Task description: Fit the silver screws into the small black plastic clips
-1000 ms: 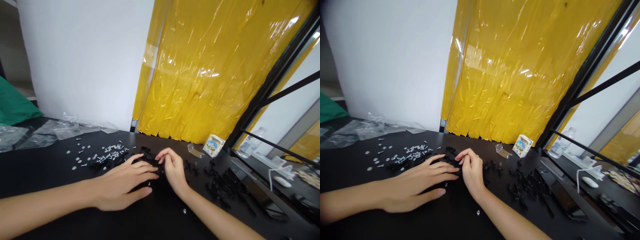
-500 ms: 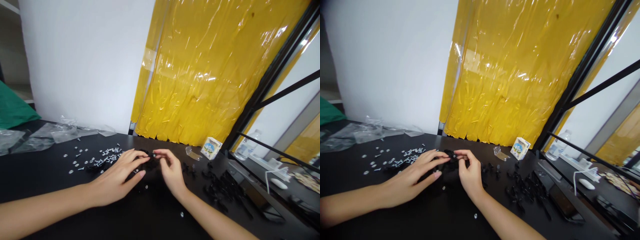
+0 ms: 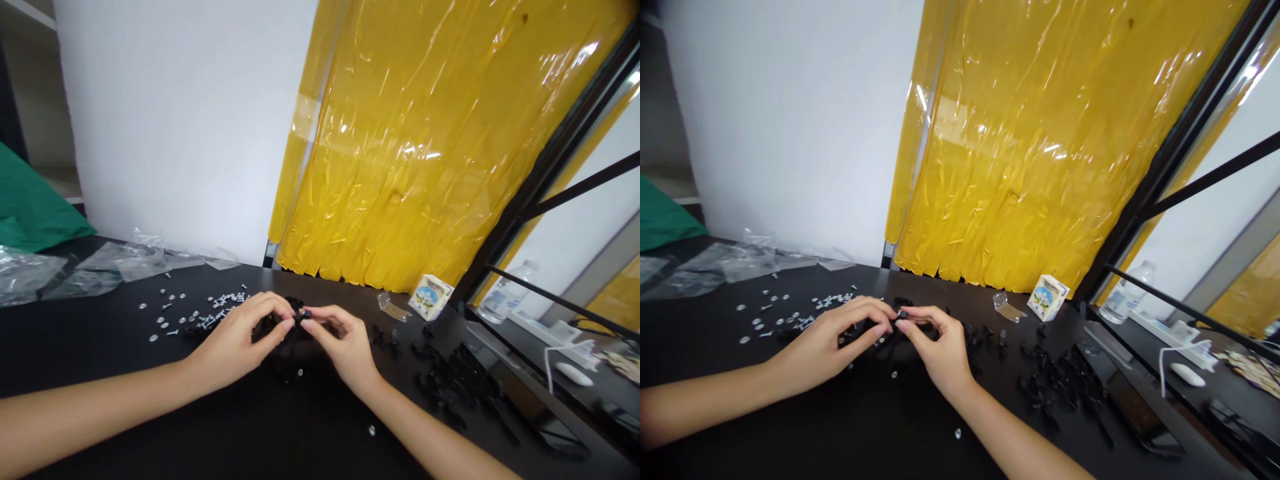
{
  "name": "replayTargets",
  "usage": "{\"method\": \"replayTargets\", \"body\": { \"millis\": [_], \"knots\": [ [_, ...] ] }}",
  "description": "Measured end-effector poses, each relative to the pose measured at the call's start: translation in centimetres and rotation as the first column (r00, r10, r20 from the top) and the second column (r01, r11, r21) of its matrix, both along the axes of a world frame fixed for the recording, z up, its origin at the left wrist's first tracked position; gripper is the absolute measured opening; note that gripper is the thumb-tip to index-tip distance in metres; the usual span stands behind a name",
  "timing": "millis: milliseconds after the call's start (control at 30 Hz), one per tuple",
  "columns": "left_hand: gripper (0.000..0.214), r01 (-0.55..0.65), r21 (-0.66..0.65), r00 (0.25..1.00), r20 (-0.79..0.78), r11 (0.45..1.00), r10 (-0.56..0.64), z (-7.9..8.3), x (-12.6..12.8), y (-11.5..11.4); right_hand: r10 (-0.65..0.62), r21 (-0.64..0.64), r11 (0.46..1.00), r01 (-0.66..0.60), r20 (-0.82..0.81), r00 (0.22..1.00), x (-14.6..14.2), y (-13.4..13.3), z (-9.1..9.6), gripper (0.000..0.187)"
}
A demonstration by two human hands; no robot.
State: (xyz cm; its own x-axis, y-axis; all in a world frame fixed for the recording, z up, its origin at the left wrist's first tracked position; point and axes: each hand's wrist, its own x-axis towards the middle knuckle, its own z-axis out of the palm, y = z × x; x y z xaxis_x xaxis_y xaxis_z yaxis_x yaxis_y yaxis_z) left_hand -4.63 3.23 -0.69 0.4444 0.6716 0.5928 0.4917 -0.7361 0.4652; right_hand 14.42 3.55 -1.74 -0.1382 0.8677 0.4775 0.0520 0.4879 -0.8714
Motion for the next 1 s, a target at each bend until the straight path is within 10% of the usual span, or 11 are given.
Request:
{"method": "replayTargets", "body": {
  "millis": [1000],
  "knots": [
    [0.019, 0.021, 0.074, 0.991, -0.130, 0.997, -0.012, 0.1, 0.0, -0.7, 0.072, -0.077, 0.995, -0.071, 0.007, 0.997, -0.4, -1.1, 0.4, 0.013]
  ]
}}
